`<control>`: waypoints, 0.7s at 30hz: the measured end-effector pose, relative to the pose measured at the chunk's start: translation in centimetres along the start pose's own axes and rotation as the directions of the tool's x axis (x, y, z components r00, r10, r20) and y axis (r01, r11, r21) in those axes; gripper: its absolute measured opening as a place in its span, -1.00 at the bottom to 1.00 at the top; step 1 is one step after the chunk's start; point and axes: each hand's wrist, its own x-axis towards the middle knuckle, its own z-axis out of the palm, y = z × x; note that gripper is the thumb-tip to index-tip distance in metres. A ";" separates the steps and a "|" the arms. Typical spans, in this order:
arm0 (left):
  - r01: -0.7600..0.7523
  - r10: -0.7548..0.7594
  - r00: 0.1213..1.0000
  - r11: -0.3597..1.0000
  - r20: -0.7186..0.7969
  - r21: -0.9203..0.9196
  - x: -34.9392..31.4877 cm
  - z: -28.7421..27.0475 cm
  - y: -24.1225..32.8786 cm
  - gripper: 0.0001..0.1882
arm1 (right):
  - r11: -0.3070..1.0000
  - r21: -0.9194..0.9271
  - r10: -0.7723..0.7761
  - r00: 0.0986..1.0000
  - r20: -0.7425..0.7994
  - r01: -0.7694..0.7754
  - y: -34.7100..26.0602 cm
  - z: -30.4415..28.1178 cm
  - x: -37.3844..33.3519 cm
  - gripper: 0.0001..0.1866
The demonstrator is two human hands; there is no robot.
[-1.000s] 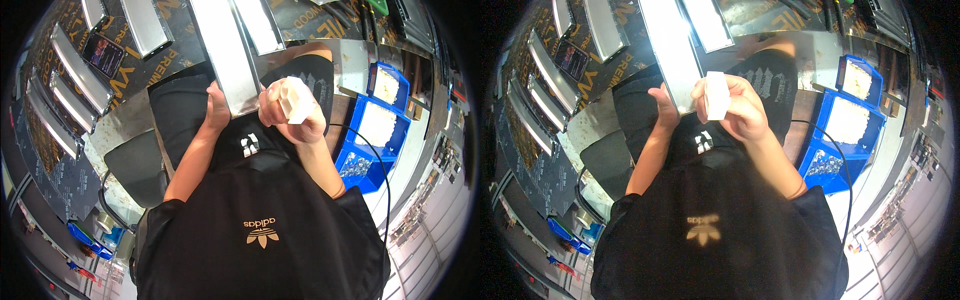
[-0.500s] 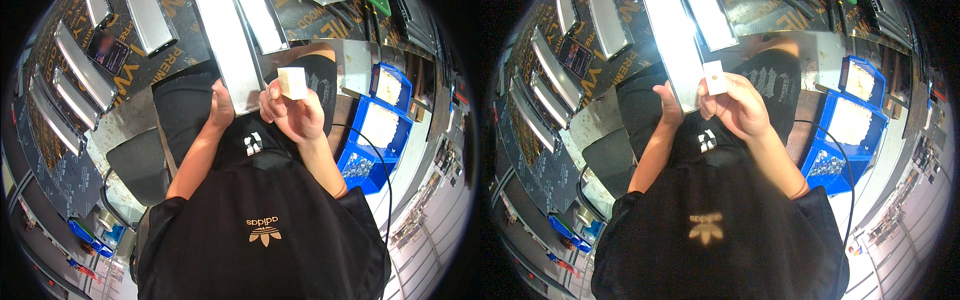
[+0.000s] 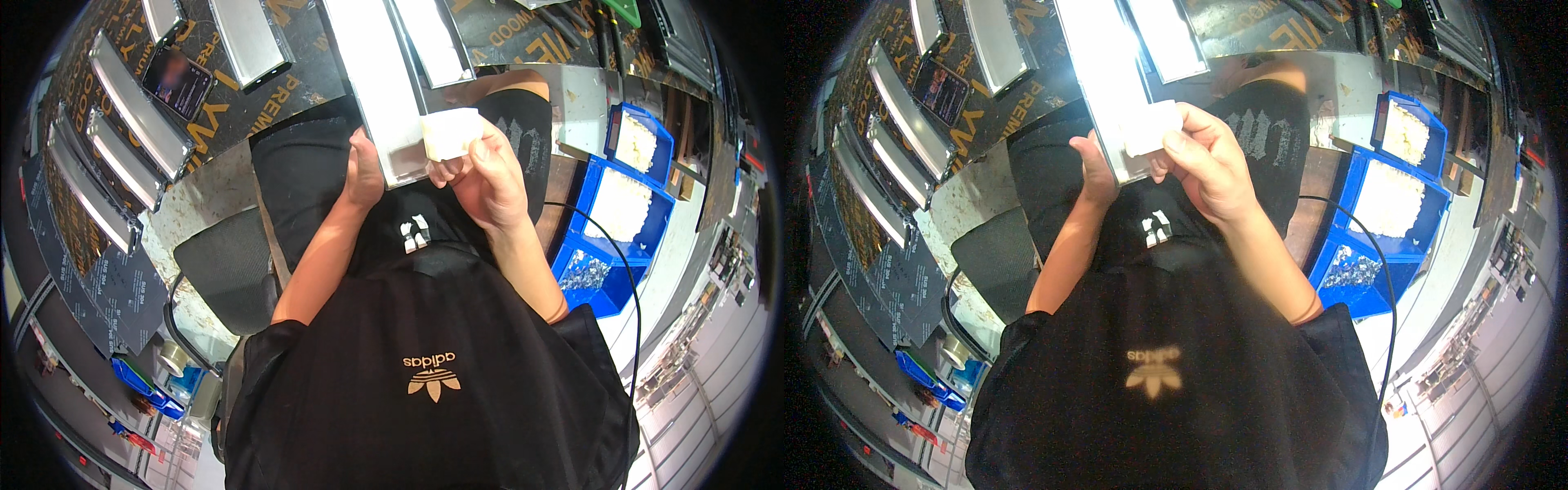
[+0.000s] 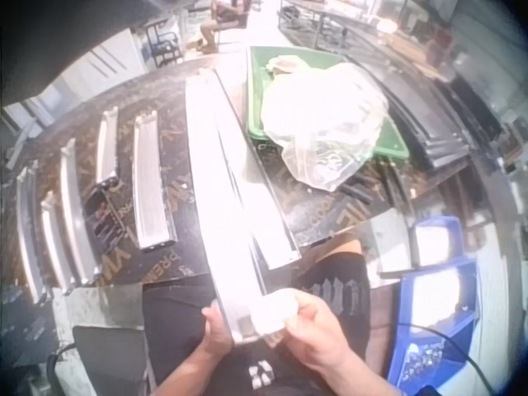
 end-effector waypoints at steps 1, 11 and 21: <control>-0.010 0.010 1.000 1.000 0.003 -0.007 0.0 0.0 0.1 0.20 | 1.000 -0.019 -0.008 1.000 -0.005 0.008 0.0 0.0 0.0 -0.70; -0.076 0.085 0.987 0.995 0.134 -0.064 -0.1 -0.6 1.0 -0.02 | 0.776 -0.590 -0.310 0.950 -0.046 0.225 0.1 0.7 0.0 -0.67; -0.011 0.010 1.000 0.998 0.024 0.056 -0.1 -0.1 1.1 0.14 | 0.345 -0.782 -0.538 0.792 0.288 0.519 -1.2 0.1 0.6 -0.64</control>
